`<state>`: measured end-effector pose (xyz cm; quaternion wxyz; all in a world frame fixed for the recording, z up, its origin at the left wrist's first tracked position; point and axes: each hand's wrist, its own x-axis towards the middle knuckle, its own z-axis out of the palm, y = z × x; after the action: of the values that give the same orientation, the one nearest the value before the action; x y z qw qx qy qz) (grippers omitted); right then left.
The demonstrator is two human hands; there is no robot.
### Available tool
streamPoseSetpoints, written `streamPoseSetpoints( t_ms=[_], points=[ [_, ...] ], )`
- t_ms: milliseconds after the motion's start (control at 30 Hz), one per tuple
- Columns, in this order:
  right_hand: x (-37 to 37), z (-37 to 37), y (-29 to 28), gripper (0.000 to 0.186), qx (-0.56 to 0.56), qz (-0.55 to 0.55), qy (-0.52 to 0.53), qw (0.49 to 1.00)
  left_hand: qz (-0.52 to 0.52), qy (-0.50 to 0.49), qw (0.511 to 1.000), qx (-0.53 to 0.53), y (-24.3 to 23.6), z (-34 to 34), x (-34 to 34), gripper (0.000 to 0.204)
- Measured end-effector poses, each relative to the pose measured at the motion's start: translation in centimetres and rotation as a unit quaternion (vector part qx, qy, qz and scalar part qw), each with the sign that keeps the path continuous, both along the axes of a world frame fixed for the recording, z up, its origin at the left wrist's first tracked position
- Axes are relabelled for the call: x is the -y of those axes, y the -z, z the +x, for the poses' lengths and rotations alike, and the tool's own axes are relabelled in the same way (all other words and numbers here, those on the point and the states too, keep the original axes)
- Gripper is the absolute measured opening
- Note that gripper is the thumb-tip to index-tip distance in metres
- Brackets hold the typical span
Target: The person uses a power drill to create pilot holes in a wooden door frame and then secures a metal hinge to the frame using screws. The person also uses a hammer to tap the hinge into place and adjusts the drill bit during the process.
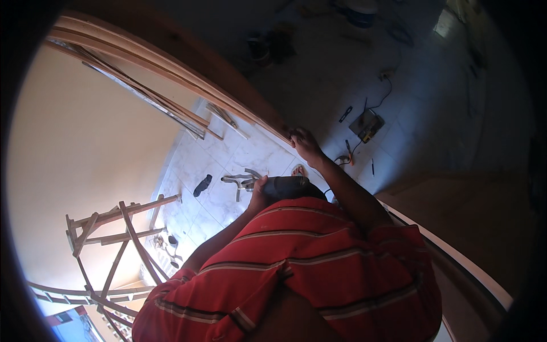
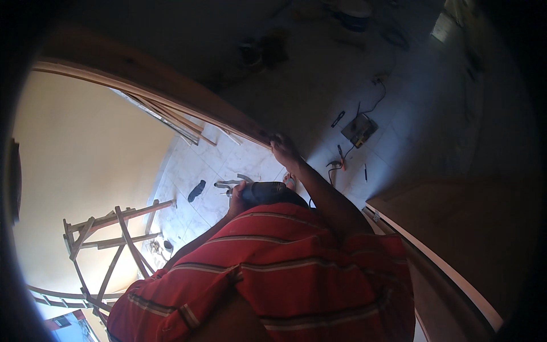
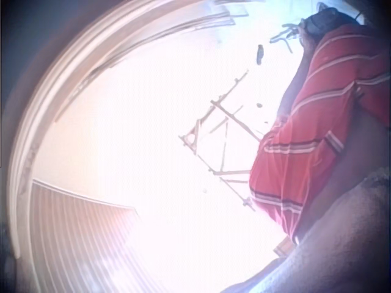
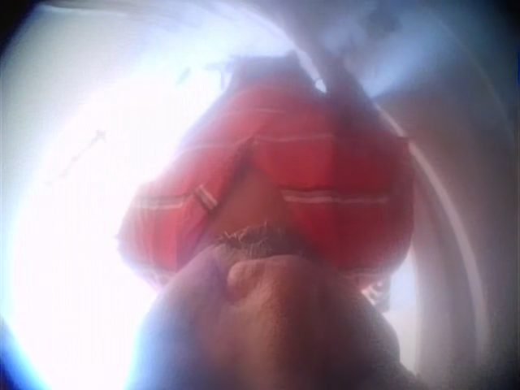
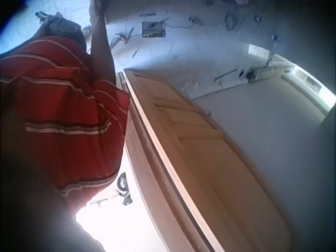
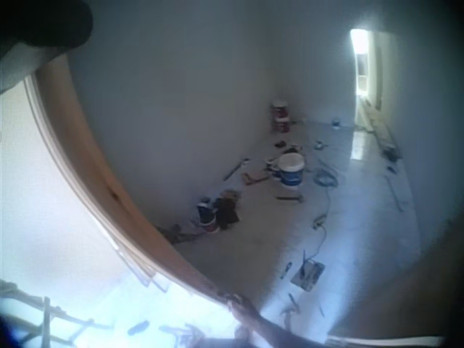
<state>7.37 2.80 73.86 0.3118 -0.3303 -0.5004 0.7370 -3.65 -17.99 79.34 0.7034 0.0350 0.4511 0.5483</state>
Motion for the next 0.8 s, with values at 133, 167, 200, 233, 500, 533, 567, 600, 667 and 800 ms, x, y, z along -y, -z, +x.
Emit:
streamPoseSetpoints(
  t_ms=[133, 167, 200, 233, 500, 533, 567, 600, 667, 800],
  points=[
    [0.4, -0.8, 1.7, 0.015, 0.030, 0.012, 0.033, 0.999, -0.011, -0.013, 0.999, 0.034, -0.1, -0.9, 0.9, 0.082],
    [0.4, -1.1, 2.2, 0.014, 0.044, 0.018, 0.040, 0.998, -0.013, -0.016, 0.999, 0.036, 0.0, -1.1, 0.9, 0.083],
    [0.4, -1.4, 2.7, 0.015, 0.039, 0.022, 0.053, 0.998, -0.016, -0.019, 0.999, 0.038, 0.1, -1.3, 0.9, 0.083],
    [0.4, -1.7, 3.2, 0.015, 0.034, 0.026, 0.067, 0.997, -0.034, -0.028, 0.998, 0.035, 0.2, -1.5, 0.8, 0.083],
    [0.4, -2.3, 4.0, 0.007, 0.061, -0.033, 0.117, 0.991, -0.005, 0.021, 0.999, 0.039, 0.4, -2.3, 0.2, 0.082],
    [0.4, -2.4, 3.9, 0.006, 0.064, -0.030, 0.117, 0.991, -0.016, 0.019, 0.999, 0.042, 0.4, -2.4, 0.1, 0.082],
    [0.4, -2.4, 3.9, 0.005, 0.063, -0.030, 0.118, 0.991, -0.008, 0.024, 0.999, 0.048, 0.4, -2.4, 0.1, 0.082],
    [0.4, -2.4, 3.9, 0.005, 0.062, -0.029, 0.119, 0.991, -0.012, 0.024, 0.999, 0.047, 0.3, -2.4, 0.0, 0.082],
    [0.2, -2.4, 4.0, 0.005, 0.057, -0.017, 0.121, 0.991, -0.017, 0.023, 0.999, 0.045, 0.4, -2.5, 0.0, 0.082],
    [-0.3, -2.0, 4.1, 0.003, 0.059, 0.037, 0.112, 0.991, -0.008, 0.022, 0.997, 0.070, 0.7, -2.8, -0.2, 0.082]
  ],
)
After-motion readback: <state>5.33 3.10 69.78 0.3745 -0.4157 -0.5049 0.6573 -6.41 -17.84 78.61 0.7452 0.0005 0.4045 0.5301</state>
